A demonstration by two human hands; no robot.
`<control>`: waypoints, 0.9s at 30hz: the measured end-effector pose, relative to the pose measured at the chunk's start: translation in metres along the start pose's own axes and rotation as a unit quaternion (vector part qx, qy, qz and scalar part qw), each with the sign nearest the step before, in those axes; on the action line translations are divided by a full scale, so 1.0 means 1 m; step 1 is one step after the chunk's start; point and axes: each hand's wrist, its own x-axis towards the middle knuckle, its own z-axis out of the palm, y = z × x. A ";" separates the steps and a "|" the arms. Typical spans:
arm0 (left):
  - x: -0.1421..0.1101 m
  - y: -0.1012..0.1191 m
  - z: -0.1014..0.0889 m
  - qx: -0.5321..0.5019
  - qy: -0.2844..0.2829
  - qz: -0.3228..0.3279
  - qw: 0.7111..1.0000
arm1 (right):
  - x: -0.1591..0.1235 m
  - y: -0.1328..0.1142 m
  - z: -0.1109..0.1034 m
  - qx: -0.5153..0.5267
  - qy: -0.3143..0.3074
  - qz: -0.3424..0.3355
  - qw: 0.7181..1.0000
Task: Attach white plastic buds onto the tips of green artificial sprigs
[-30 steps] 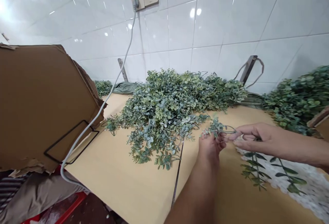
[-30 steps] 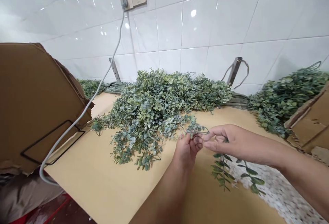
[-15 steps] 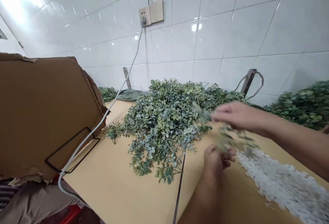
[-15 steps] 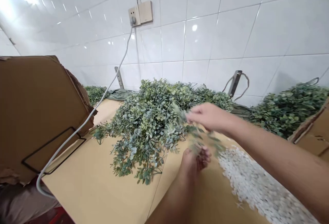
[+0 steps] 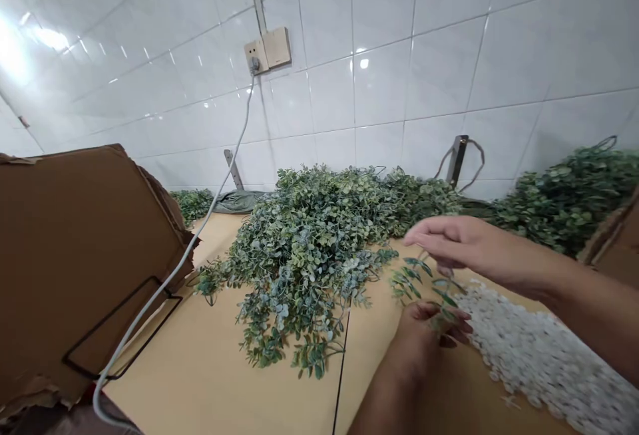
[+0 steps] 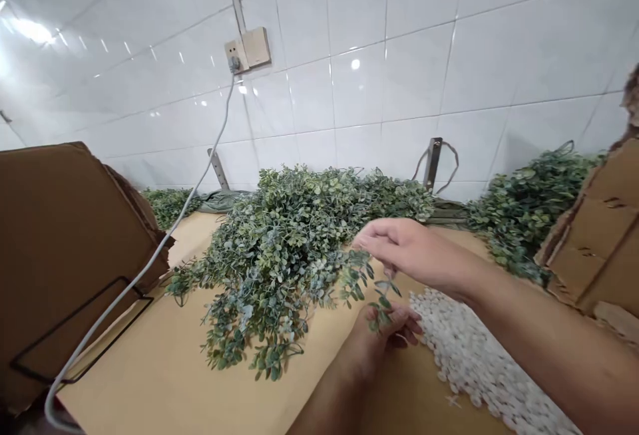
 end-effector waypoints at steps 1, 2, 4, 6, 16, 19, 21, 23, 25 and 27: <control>-0.001 0.000 0.001 -0.015 -0.013 -0.009 1.000 | -0.014 0.015 -0.002 0.042 0.022 0.019 0.999; -0.002 0.000 0.002 -0.032 -0.030 -0.019 0.999 | -0.028 0.028 -0.003 0.086 0.047 0.037 0.995; -0.008 0.001 0.005 -0.058 -0.065 -0.035 0.996 | -0.059 0.051 -0.003 0.175 0.098 0.076 0.977; -0.015 0.005 0.009 -0.081 -0.098 -0.046 0.991 | -0.089 0.065 -0.001 0.252 0.132 0.118 0.951; -0.033 0.009 0.019 0.053 -0.112 -0.039 0.992 | -0.142 0.090 0.017 0.295 0.066 0.150 0.941; -0.031 0.007 0.018 0.093 -0.104 -0.037 0.989 | -0.135 0.092 0.021 0.150 0.055 0.095 0.982; -0.030 0.006 0.017 0.106 -0.099 -0.039 0.989 | -0.128 0.095 0.023 0.075 0.070 0.074 0.992; -0.028 0.006 0.015 0.115 -0.089 -0.042 0.988 | -0.122 0.101 0.027 0.071 0.089 0.053 0.992; -0.027 0.006 0.014 0.122 -0.082 -0.046 0.988 | -0.119 0.109 0.031 0.095 0.103 0.034 0.990; -0.027 0.006 0.014 0.127 -0.087 -0.048 0.987 | -0.119 0.115 0.034 0.101 0.110 0.033 0.988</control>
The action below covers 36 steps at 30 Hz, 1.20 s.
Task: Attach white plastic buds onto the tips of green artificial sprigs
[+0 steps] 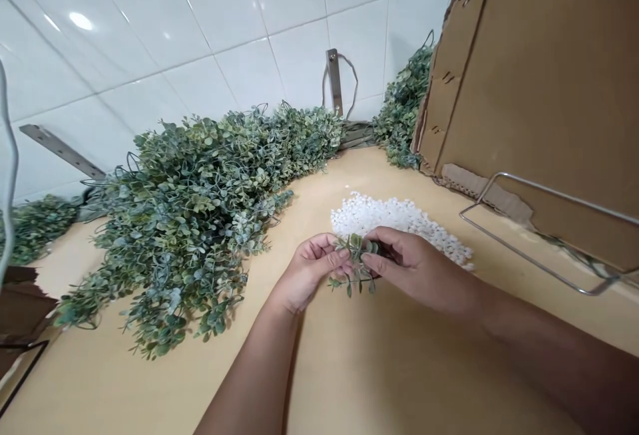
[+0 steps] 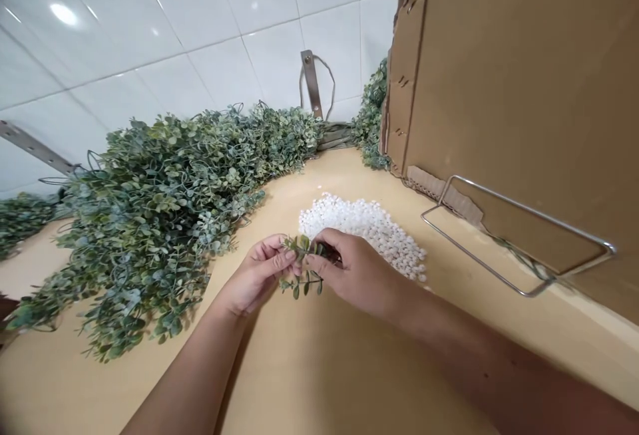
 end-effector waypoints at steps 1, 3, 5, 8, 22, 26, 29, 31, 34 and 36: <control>0.000 0.000 0.001 0.003 -0.004 -0.001 1.000 | -0.001 0.002 0.001 -0.005 0.003 0.003 1.000; 0.000 -0.001 0.004 0.010 -0.009 -0.002 1.000 | -0.006 0.003 0.001 -0.017 0.008 0.007 1.000; -0.002 -0.001 0.007 0.014 -0.014 -0.003 1.000 | -0.011 0.002 0.000 -0.020 0.014 -0.003 1.000; -0.004 0.000 0.010 0.018 -0.023 -0.003 1.000 | -0.017 -0.004 -0.001 -0.008 0.016 -0.025 1.000; 0.005 -0.002 -0.014 0.230 0.159 0.096 0.955 | -0.030 -0.007 0.025 -0.033 0.001 -0.120 0.992; 0.016 -0.024 -0.016 0.414 0.167 0.150 0.882 | -0.032 -0.001 0.035 -0.019 0.011 -0.115 0.993; 0.020 -0.030 -0.012 0.526 0.145 0.165 0.821 | -0.032 0.000 0.036 0.010 0.003 -0.086 0.996; 0.021 -0.028 -0.008 0.565 0.144 0.162 0.796 | -0.033 -0.002 0.035 0.034 -0.022 -0.065 0.997; 0.021 -0.023 -0.005 0.586 0.159 0.155 0.779 | -0.033 -0.007 0.034 0.093 -0.087 -0.018 0.992; 0.021 -0.021 -0.005 0.594 0.167 0.156 0.771 | -0.032 -0.010 0.034 0.131 -0.116 0.020 0.984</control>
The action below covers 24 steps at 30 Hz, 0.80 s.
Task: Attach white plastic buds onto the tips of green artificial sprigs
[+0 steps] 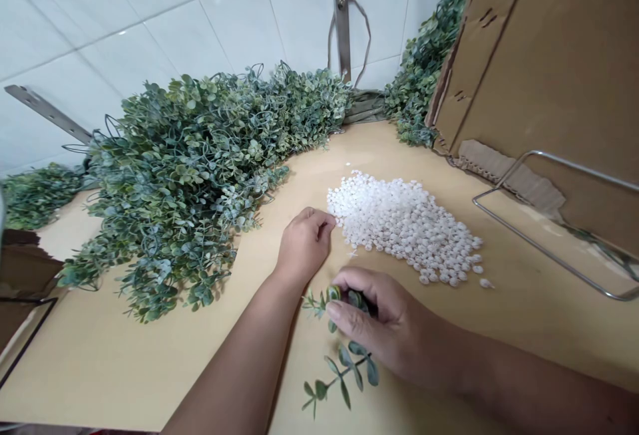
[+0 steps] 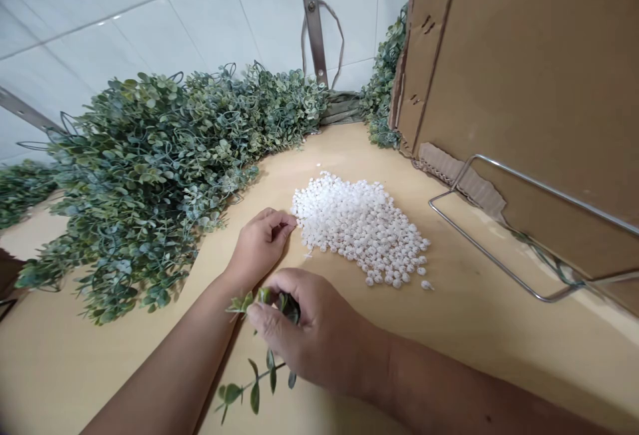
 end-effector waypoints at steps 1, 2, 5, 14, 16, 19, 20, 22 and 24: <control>0.000 -0.001 -0.001 0.003 0.003 -0.001 1.000 | 0.001 -0.001 0.000 0.012 -0.002 0.015 1.000; 0.001 -0.002 -0.002 0.004 0.005 -0.005 1.000 | 0.002 -0.001 -0.001 0.015 0.004 0.026 1.000; 0.001 -0.004 -0.003 0.004 0.002 -0.035 0.999 | 0.006 0.000 -0.003 0.016 0.022 0.043 0.999; 0.003 -0.004 -0.003 0.042 -0.010 -0.047 0.998 | 0.009 0.004 -0.002 0.093 0.006 0.096 0.991; 0.004 -0.004 -0.002 0.048 -0.007 -0.047 0.998 | 0.009 0.004 -0.002 0.137 -0.008 0.112 0.984; 0.004 -0.005 -0.002 0.058 0.004 -0.044 0.997 | 0.010 0.004 -0.004 0.166 0.002 0.111 0.980; 0.004 -0.006 -0.003 0.059 0.008 -0.042 0.997 | 0.010 0.004 -0.005 0.171 0.011 0.106 0.980; 0.004 -0.008 -0.004 0.052 0.012 -0.039 0.998 | 0.012 0.005 -0.007 0.180 0.026 0.101 0.978; 0.004 -0.010 -0.005 0.025 0.018 -0.038 0.999 | 0.013 0.007 -0.009 0.189 0.038 0.108 0.975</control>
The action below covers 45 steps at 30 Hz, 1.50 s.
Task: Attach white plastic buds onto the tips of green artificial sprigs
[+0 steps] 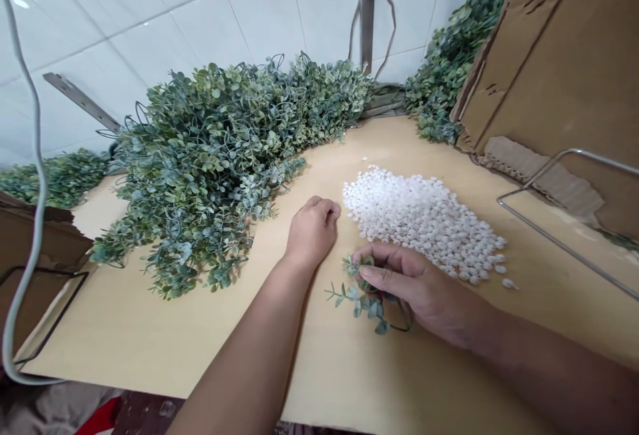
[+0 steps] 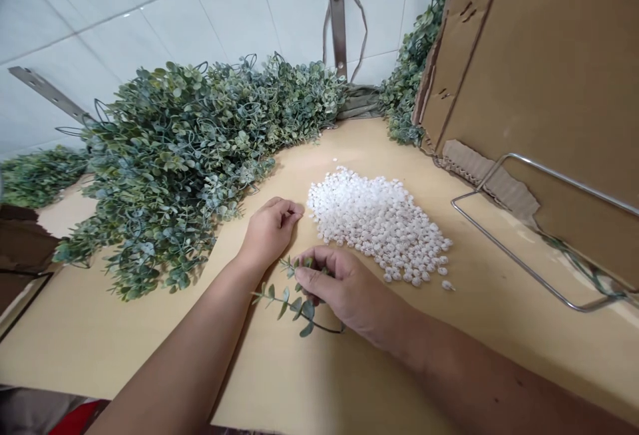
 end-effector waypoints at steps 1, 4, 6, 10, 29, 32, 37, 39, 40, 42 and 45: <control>0.000 -0.001 0.000 -0.026 0.003 -0.007 1.000 | 0.001 0.000 -0.001 0.002 0.004 0.003 1.000; -0.001 0.001 -0.001 -0.162 0.017 -0.069 0.984 | 0.002 0.000 -0.004 0.018 0.010 0.016 1.000; -0.003 0.005 -0.001 -0.276 0.020 -0.118 0.954 | 0.002 -0.001 -0.005 0.014 0.005 0.021 1.000; -0.008 0.017 -0.005 -0.436 -0.014 -0.147 0.888 | 0.002 -0.003 -0.007 -0.069 0.005 -0.011 0.998; -0.020 0.038 -0.039 -0.531 -0.167 -0.133 0.820 | 0.000 -0.004 -0.015 -0.128 0.067 -0.105 0.984; -0.021 0.039 -0.040 -0.509 -0.155 -0.131 0.836 | 0.000 -0.006 -0.015 -0.138 0.103 -0.123 0.977; -0.025 0.040 -0.031 -0.511 -0.188 -0.122 0.830 | 0.002 -0.005 -0.014 -0.151 0.148 -0.138 0.968; -0.026 0.040 -0.027 -0.528 -0.179 -0.120 0.822 | 0.003 -0.004 -0.014 -0.144 0.151 -0.143 0.967; -0.026 0.040 -0.026 -0.534 -0.174 -0.118 0.819 | 0.003 -0.004 -0.014 -0.139 0.151 -0.146 0.968; -0.026 0.041 -0.026 -0.536 -0.165 -0.111 0.821 | 0.003 -0.003 -0.014 -0.137 0.151 -0.149 0.968; -0.025 0.042 -0.030 -0.528 -0.168 -0.109 0.825 | 0.003 -0.003 -0.015 -0.160 0.158 -0.143 0.964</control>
